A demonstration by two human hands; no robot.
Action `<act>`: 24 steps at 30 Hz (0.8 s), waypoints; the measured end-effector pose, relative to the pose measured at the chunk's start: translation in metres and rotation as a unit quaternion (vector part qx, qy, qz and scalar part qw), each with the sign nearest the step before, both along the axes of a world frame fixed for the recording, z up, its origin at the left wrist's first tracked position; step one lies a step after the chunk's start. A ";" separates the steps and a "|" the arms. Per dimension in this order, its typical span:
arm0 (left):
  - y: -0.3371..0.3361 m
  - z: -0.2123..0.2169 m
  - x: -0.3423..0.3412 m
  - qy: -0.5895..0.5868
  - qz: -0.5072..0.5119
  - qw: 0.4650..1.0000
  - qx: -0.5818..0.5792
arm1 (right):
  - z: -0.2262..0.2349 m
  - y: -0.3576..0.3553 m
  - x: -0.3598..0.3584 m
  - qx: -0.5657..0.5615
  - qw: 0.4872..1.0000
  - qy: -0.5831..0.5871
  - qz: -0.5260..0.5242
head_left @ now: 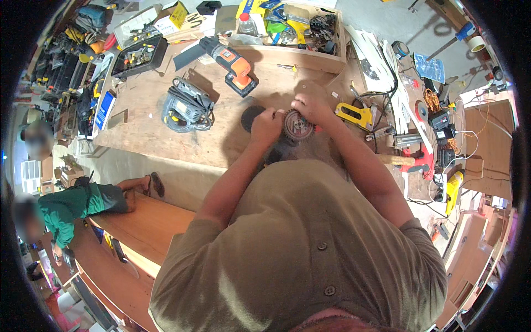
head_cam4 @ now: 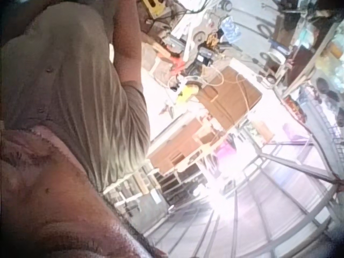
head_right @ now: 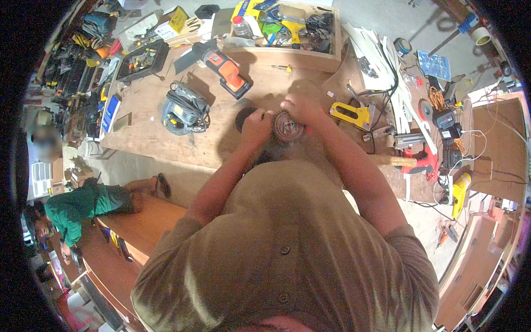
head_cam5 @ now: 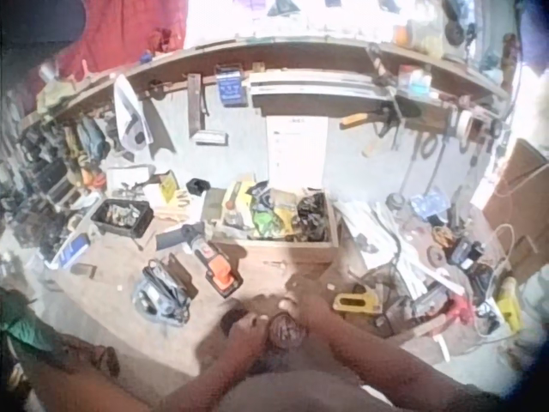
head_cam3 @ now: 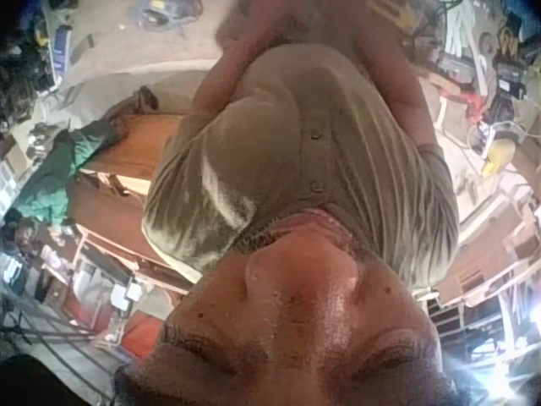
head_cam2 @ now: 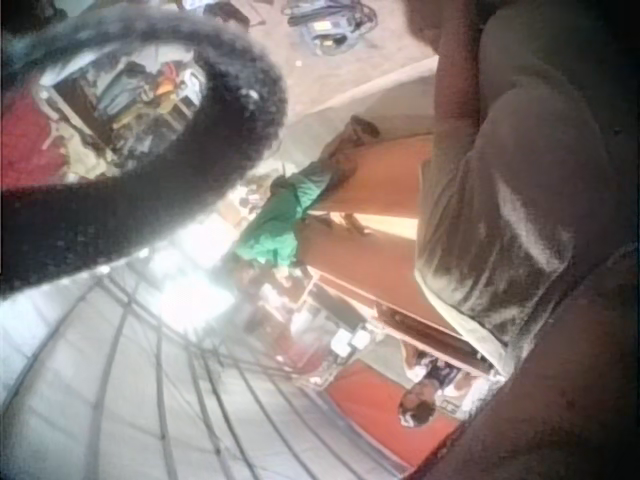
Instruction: The person handles a power tool and a circular saw blade, preparing to cut or assemble a large curved wooden panel. They adjust the tool and move around the workshop while another person works on the panel in the background.
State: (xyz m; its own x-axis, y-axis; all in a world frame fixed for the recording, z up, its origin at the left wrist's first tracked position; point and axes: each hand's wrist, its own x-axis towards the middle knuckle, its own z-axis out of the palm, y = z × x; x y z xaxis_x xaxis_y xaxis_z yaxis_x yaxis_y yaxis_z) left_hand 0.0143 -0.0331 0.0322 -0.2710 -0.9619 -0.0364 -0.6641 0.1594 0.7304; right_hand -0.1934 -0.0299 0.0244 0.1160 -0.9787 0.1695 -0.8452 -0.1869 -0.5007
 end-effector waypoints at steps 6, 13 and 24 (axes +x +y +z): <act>0.022 0.026 0.030 0.082 0.021 0.995 0.044 | 0.027 0.058 0.010 0.103 0.935 -0.238 -0.242; 0.057 0.014 0.031 -0.029 -0.064 0.996 -0.045 | -0.020 0.063 -0.009 0.166 0.915 -0.328 -0.168; 0.076 0.008 0.046 -0.089 -0.082 0.987 0.104 | 0.074 0.065 0.046 0.045 0.980 0.182 -0.067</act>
